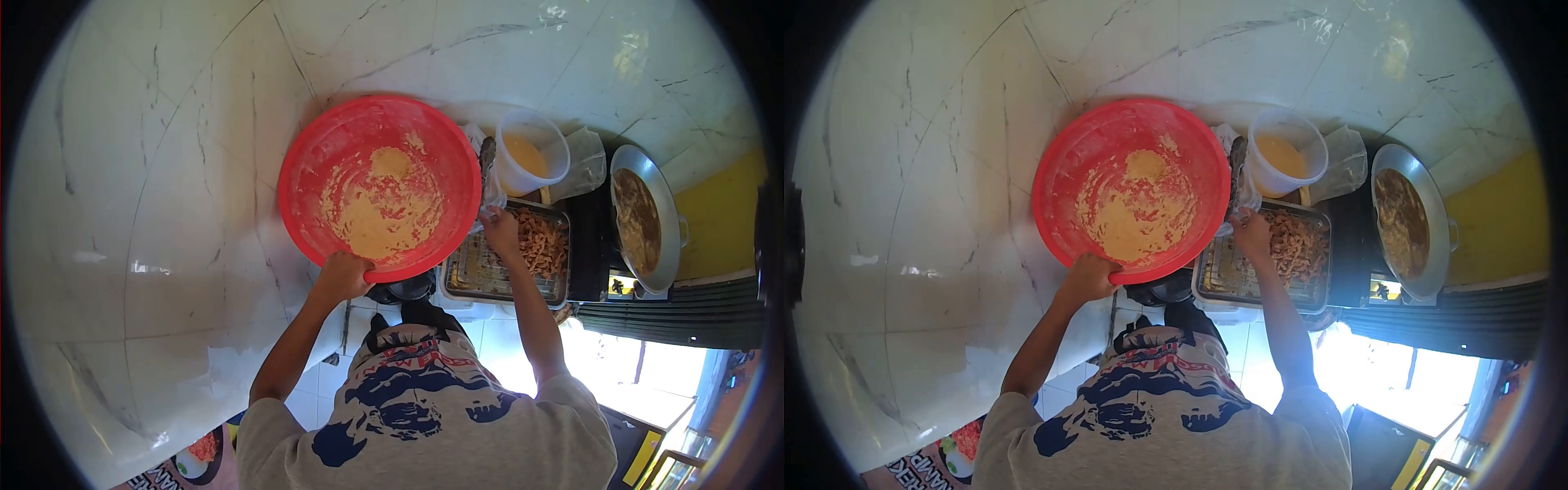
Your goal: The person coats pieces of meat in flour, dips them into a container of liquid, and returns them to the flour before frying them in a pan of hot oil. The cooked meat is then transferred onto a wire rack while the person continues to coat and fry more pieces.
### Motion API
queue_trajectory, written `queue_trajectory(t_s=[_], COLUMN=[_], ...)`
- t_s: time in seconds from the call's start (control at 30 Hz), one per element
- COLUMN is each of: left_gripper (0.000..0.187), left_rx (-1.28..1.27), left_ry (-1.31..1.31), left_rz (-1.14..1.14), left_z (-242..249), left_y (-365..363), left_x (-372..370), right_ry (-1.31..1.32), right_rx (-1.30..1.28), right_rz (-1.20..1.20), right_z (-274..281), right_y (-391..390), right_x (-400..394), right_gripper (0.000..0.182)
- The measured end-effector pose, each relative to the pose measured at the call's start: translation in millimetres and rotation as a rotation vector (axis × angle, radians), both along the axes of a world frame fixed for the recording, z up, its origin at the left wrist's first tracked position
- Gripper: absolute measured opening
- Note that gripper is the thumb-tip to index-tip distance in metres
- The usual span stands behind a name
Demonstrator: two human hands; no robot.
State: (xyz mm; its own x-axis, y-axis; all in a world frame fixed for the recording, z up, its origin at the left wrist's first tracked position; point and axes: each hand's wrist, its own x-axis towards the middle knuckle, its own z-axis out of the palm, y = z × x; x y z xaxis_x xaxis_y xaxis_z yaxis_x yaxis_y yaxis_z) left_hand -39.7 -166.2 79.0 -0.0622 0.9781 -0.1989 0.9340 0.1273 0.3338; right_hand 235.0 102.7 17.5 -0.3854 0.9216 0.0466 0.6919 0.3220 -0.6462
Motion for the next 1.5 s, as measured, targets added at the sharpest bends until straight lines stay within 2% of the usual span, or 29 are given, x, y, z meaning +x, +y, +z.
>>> queue_trajectory(t_s=[0.1, 0.23, 0.33, 0.4, 0.43, 0.5, 0.63, 0.7, 0.8, 0.93, 1.07, 1.3, 1.5], left_gripper=[0.049, 0.07, 0.074, 0.071, 0.07, 0.063, 0.049, 0.043, 0.038, 0.033, 0.031, 0.028, 0.026], left_rx=[-0.008, -0.074, -0.228, -0.221, -0.217, -0.174, 0.094, 0.113, 0.153, 0.255, 0.238, 0.284, 0.299], left_ry=[-0.061, -0.084, -0.108, -0.145, -0.159, -0.24, -0.281, -0.252, -0.254, -0.266, -0.241, -0.24, -0.213], left_rz=[-0.051, -0.068, -0.076, -0.097, -0.108, 0.01, 0.146, 0.238, 0.3, 0.313, 0.29, 0.291, 0.337], left_z=[4.7, 10.2, 24.6, 22.9, 22.8, 18.9, 14.6, 9.5, -5.4, -8.8, -5.5, -10.5, -9.9], left_y=[21.6, 33.3, 41.5, 42.0, 42.7, 45.7, 46.2, 45.8, 42.1, 46.9, 54.9, 54.3, 55.2], left_x=[0.1, -2.9, -4.1, -9.0, -15.1, -32.3, -70.0, -92.0, -122.2, -131.9, -126.6, -126.2, -123.5], right_ry=[0.022, -0.022, -0.045, 0.0, 0.092, 0.272, 0.288, 0.295, 0.381, 0.109, -0.142, -0.44, -0.375], right_rx=[-0.138, -0.135, -0.08, 0.034, -0.021, -0.14, -0.237, -0.242, -0.391, -0.034, 0.284, 0.258, 0.239], right_rz=[0.006, 0.007, 0.006, 0.036, 0.056, 0.089, 0.028, -0.008, -0.197, -0.264, -0.244, -0.382, -0.354], right_z=[-3.3, -13.7, -12.7, -9.4, -4.9, 10.5, 45.3, 51.7, 93.5, 102.9, 81.5, 56.5, 29.1], right_y=[11.5, 20.0, 17.6, 14.7, 13.4, 4.0, -25.7, -42.8, -77.6, -99.3, -99.3, -68.3, -44.5], right_x=[-17.0, -29.8, -28.3, -27.7, -27.4, -19.7, -3.9, 12.5, 22.4, 59.5, 103.2, 142.6, 162.4], right_gripper=[0.042, 0.04, 0.033, 0.024, 0.024, 0.025, 0.022, 0.024, 0.029, 0.026, 0.029, 0.03, 0.034])
